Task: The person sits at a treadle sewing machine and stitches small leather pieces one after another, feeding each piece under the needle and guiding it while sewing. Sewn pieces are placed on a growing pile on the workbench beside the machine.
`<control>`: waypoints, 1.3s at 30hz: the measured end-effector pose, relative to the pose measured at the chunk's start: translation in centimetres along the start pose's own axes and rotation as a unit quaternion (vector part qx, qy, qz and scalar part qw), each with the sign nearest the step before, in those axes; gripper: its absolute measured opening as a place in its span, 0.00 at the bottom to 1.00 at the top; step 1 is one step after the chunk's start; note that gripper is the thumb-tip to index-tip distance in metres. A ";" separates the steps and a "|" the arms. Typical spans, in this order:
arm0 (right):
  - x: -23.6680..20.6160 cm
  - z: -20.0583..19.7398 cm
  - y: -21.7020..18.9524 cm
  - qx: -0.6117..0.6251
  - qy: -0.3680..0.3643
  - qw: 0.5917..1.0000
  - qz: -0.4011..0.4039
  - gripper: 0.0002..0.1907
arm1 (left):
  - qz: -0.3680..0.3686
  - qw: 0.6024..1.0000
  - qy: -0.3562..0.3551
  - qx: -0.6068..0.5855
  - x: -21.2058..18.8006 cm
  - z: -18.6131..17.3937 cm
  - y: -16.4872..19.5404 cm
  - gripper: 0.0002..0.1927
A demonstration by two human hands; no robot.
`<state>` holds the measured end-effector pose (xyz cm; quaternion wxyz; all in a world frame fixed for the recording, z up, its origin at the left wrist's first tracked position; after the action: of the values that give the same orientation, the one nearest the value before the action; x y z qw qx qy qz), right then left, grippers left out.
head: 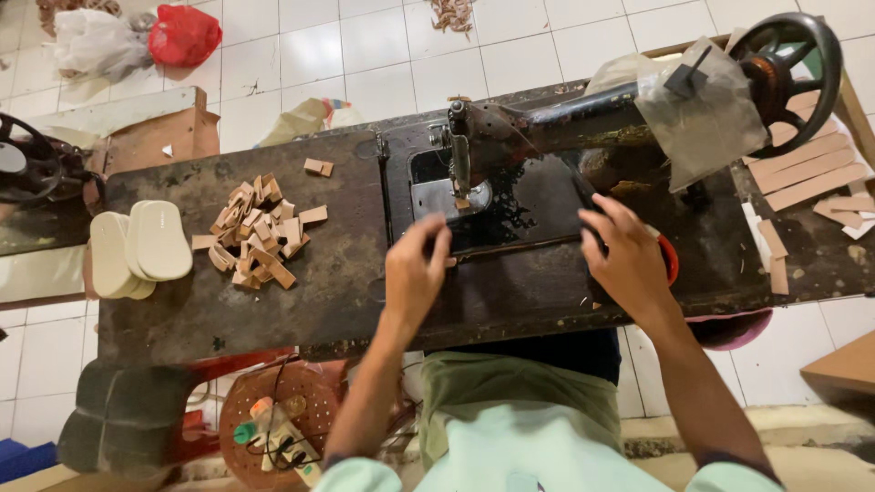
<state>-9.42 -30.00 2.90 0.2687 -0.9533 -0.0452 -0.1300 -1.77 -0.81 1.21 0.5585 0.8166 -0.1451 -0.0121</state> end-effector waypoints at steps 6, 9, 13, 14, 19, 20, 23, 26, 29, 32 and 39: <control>9.4 3.5 -4.4 0.172 -0.081 0.974 -0.126 0.21 | 0.195 0.962 -0.139 0.133 8.2 0.1 -2.1 0.38; 14.8 5.6 -4.0 0.258 -0.136 0.954 -0.068 0.23 | 0.190 0.953 -0.186 0.146 8.7 -0.5 -2.8 0.41; 17.0 5.1 -4.1 0.468 -0.095 0.859 -0.188 0.36 | 0.209 0.957 -0.139 0.145 6.7 -0.9 -2.6 0.40; 16.7 5.0 -4.1 0.457 -0.082 0.856 -0.225 0.36 | 0.220 0.952 -0.117 0.177 6.4 -0.7 -2.4 0.35; 15.8 5.3 -3.6 0.493 -0.098 0.849 -0.160 0.39 | 0.343 0.874 -0.084 0.333 5.0 0.4 -1.2 0.14; 15.7 5.5 -3.6 0.508 -0.104 0.842 -0.150 0.40 | 0.340 0.875 -0.083 0.335 4.9 0.4 -1.1 0.14; 15.7 5.8 -3.7 0.570 -0.124 0.794 -0.171 0.42 | 0.343 0.874 -0.087 0.332 5.0 0.3 -0.6 0.13; 15.9 5.9 -3.4 0.560 -0.106 0.803 -0.176 0.40 | 0.345 0.877 -0.097 0.320 5.1 0.3 -0.3 0.11; 16.1 5.9 -4.0 0.679 -0.171 0.683 -0.207 0.42 | 0.341 0.879 -0.096 0.319 5.4 0.3 -0.2 0.10; 16.3 5.9 -4.3 0.673 -0.174 0.693 -0.191 0.43 | 0.341 0.880 -0.087 0.320 5.6 0.2 -0.1 0.09; 16.1 6.7 -2.9 0.457 -0.120 0.874 -0.110 0.22 | 0.290 0.927 -0.095 0.217 6.1 -0.6 0.7 0.09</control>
<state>7.09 -23.77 3.20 0.6510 -0.7213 -0.2365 -0.0083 4.00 -1.99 2.97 0.3308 0.8352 -0.4267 0.1046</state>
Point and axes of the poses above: each hand's wrist, its own x-axis towards the middle knuckle, its own z-axis out of the palm, y = z × x, the point moved 4 cm from there along x, towards the middle knuckle, and after that the axes turned 7 degrees about -y, right-handed, at the moved point
